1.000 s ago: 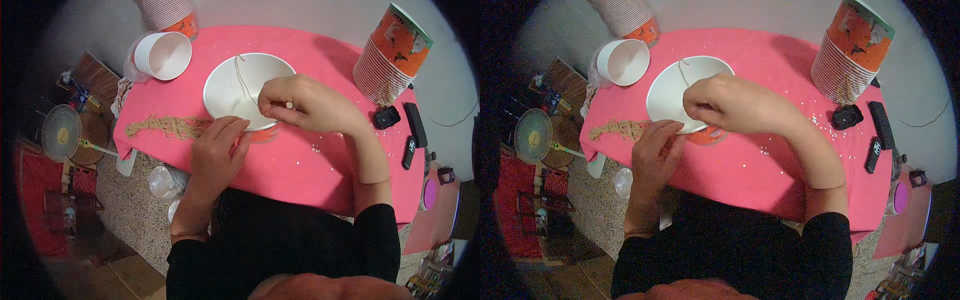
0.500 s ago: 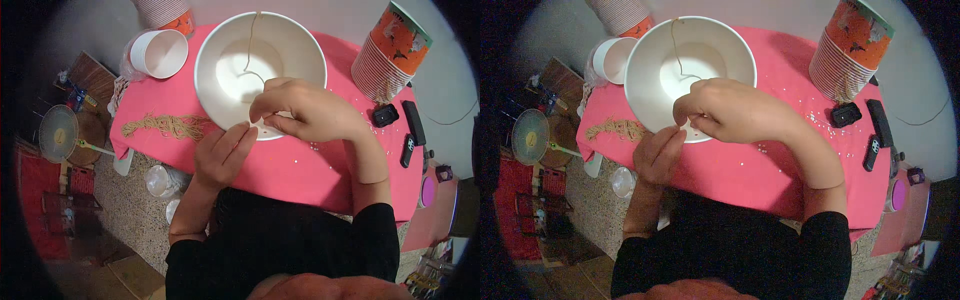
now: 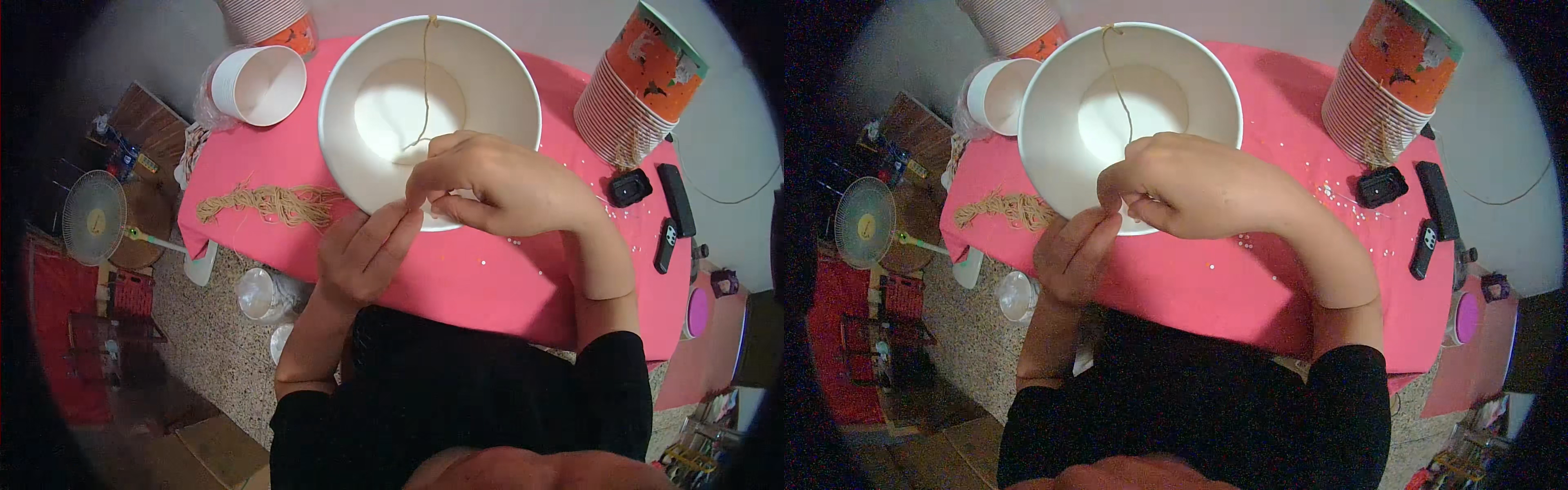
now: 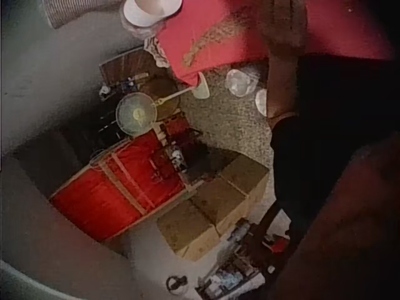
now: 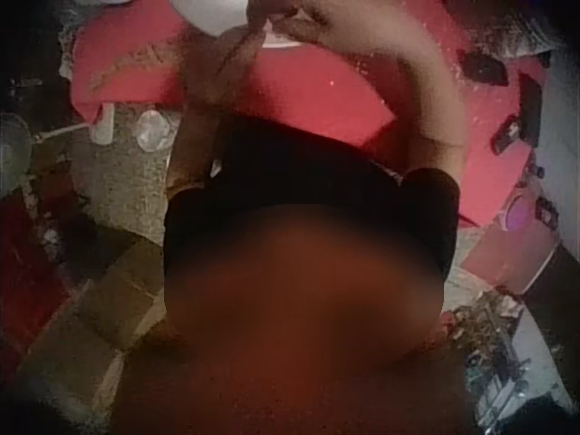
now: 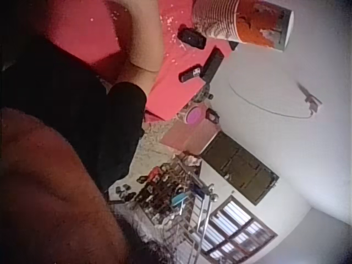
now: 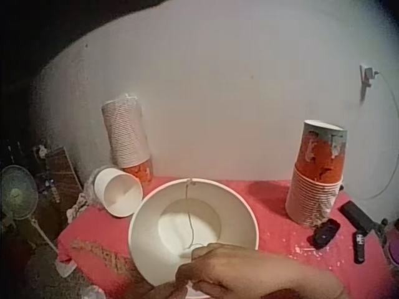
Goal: Wrapping rubber bands around the rims of paper buckets for packaging or assembly.
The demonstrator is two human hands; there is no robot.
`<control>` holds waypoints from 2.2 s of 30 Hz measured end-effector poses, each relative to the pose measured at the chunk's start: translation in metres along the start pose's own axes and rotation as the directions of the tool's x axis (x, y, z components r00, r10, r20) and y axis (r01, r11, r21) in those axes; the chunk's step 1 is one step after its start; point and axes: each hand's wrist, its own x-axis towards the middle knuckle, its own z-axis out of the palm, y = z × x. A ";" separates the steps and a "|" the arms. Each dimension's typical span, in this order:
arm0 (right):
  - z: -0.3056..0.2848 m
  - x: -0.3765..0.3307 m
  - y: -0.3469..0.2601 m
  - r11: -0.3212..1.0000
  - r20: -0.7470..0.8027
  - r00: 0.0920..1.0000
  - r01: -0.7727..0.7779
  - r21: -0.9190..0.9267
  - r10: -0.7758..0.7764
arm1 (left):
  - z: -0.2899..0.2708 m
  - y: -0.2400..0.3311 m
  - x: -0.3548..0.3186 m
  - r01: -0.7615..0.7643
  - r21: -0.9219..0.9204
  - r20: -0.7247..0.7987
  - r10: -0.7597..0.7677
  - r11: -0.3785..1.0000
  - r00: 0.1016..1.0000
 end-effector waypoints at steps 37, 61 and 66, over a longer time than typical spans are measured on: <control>-0.003 0.005 0.033 0.928 0.277 0.935 -0.289 0.234 0.222 | 0.035 0.016 0.008 0.399 -0.211 0.003 -0.407 0.893 0.913; -0.015 0.005 0.027 0.909 0.186 0.939 -0.331 0.254 0.290 | 0.033 -0.002 0.014 0.401 -0.233 -0.125 -0.437 0.886 0.891; -0.022 0.003 0.024 0.837 0.007 0.951 -0.277 0.472 0.310 | 0.011 -0.024 0.014 0.513 -0.544 -0.138 -0.674 0.664 0.726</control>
